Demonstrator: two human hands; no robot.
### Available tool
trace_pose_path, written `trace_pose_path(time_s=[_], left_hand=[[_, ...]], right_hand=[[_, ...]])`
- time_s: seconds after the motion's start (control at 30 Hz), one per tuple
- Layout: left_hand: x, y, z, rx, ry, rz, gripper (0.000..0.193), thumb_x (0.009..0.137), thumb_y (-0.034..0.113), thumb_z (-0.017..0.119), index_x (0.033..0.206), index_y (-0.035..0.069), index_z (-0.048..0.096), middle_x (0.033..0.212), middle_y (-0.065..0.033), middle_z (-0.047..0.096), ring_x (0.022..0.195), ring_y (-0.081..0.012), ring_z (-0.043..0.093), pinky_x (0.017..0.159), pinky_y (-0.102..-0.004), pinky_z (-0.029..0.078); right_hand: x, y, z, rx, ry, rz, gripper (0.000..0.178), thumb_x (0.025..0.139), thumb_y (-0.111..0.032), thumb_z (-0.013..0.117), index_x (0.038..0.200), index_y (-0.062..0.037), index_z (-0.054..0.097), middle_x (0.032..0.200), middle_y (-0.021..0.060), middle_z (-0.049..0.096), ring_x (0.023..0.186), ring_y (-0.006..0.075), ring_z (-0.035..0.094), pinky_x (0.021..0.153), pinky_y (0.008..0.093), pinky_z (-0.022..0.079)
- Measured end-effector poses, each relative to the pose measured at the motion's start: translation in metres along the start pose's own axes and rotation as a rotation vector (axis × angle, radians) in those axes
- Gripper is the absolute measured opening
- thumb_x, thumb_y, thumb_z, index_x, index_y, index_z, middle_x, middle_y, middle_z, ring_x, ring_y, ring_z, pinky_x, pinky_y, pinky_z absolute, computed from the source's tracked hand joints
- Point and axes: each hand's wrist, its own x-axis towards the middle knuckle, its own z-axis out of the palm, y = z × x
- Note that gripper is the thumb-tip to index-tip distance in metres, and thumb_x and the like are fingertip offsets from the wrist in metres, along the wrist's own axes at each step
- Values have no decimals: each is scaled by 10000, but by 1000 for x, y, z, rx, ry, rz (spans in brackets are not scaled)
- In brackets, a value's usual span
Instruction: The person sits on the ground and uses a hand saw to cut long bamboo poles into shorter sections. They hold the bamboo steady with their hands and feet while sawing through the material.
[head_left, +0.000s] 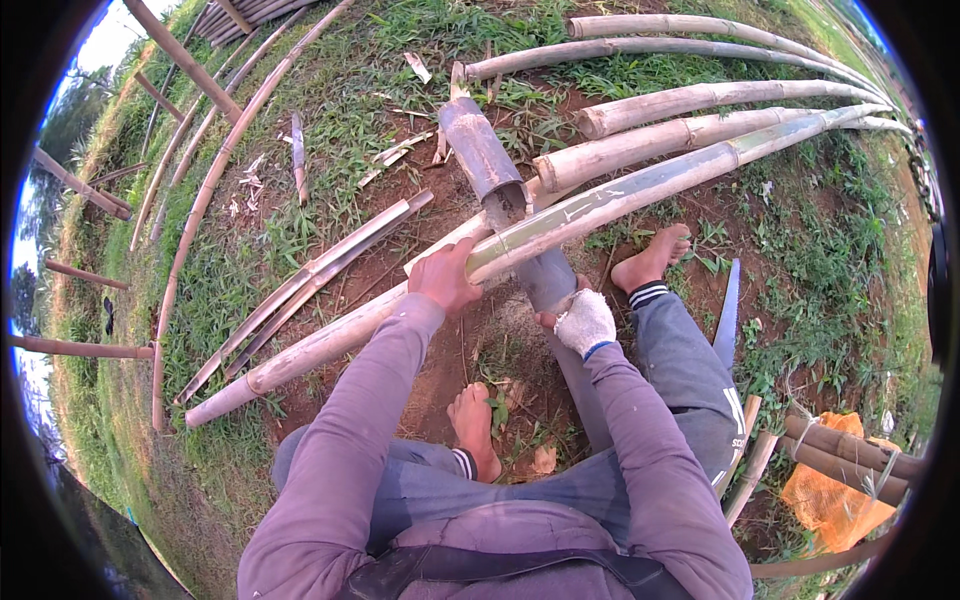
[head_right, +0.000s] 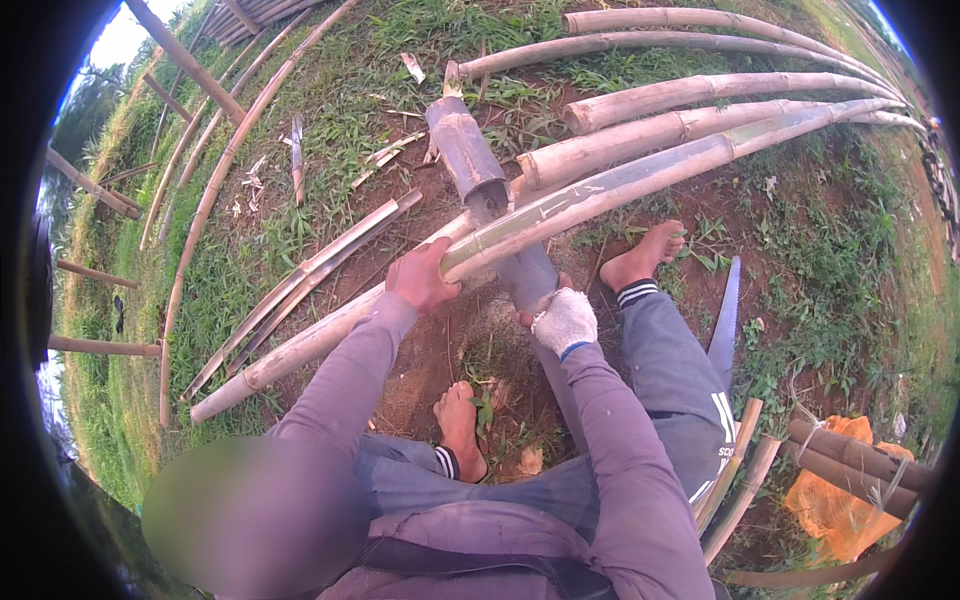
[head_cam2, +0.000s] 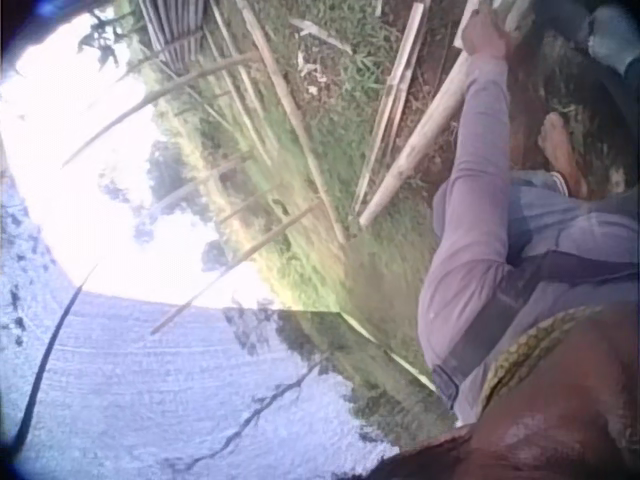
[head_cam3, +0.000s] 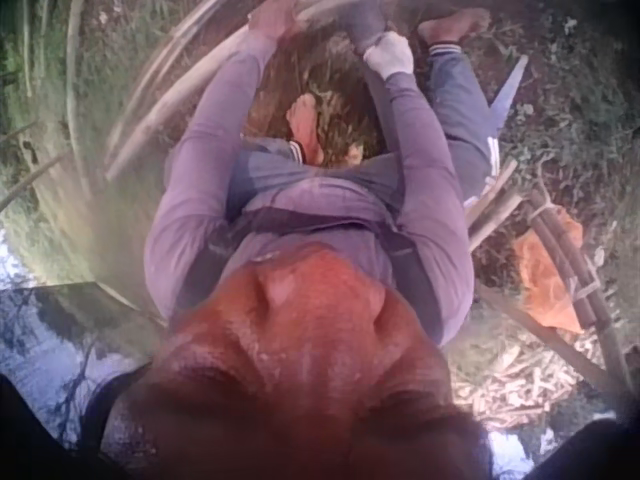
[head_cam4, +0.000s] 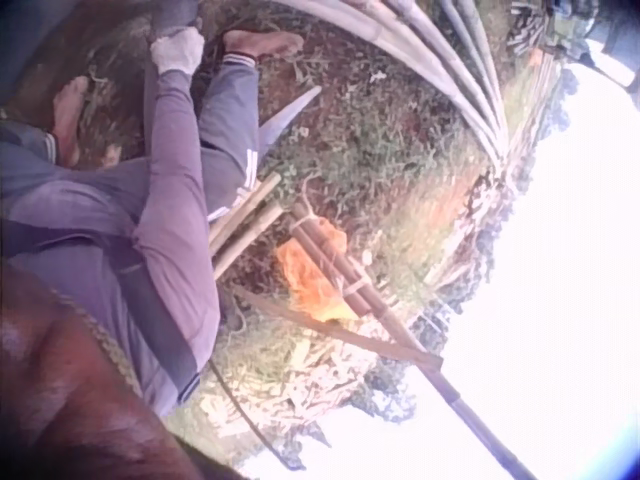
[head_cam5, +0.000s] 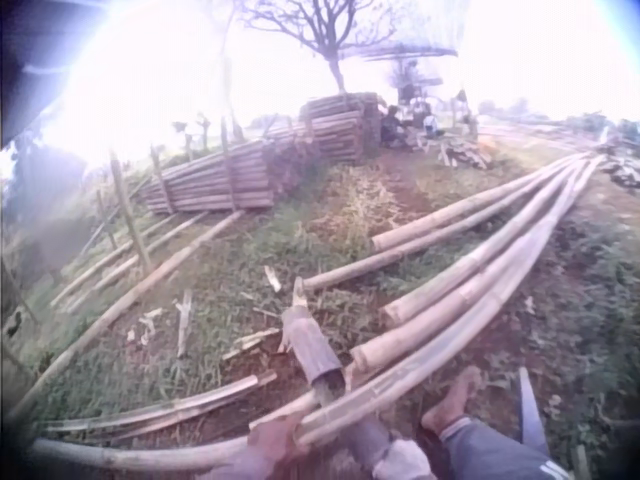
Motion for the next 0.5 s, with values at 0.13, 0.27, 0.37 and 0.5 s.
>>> trace_pose_path(time_s=[0.13,0.27,0.37,0.5], left_hand=[[5,5,3,15,-67,-46,813,777,297,841,1526,221,533,1252,-173,724,1151,-396,723,1017,-484,574],[15,2,2,40,-150,-75,762,786,322,847,1466,163,545,1249,-187,728,1163,-405,718,1008,-498,570],[15,1,6,35,-118,-59,764,779,359,871,1431,128,545,1244,-207,736,1177,-419,709,996,-520,564],[11,5,6,62,-92,-55,766,775,363,881,1426,132,549,1265,-186,725,1178,-403,713,1007,-508,568]], right_hand=[[-5,0,-4,-88,29,-3,1237,697,-575,934,1579,116,409,1301,385,684,1249,473,684,1067,498,547],[-25,9,-10,-123,125,-56,1075,795,-561,878,1556,85,479,1333,370,676,1258,468,677,1076,506,534],[-51,24,-54,-131,79,-100,876,864,-534,835,1503,6,575,1331,277,714,1282,424,671,1082,506,534],[-111,73,-142,-119,266,-86,688,918,-473,813,1425,-39,645,1256,261,741,1179,436,712,985,514,563]])
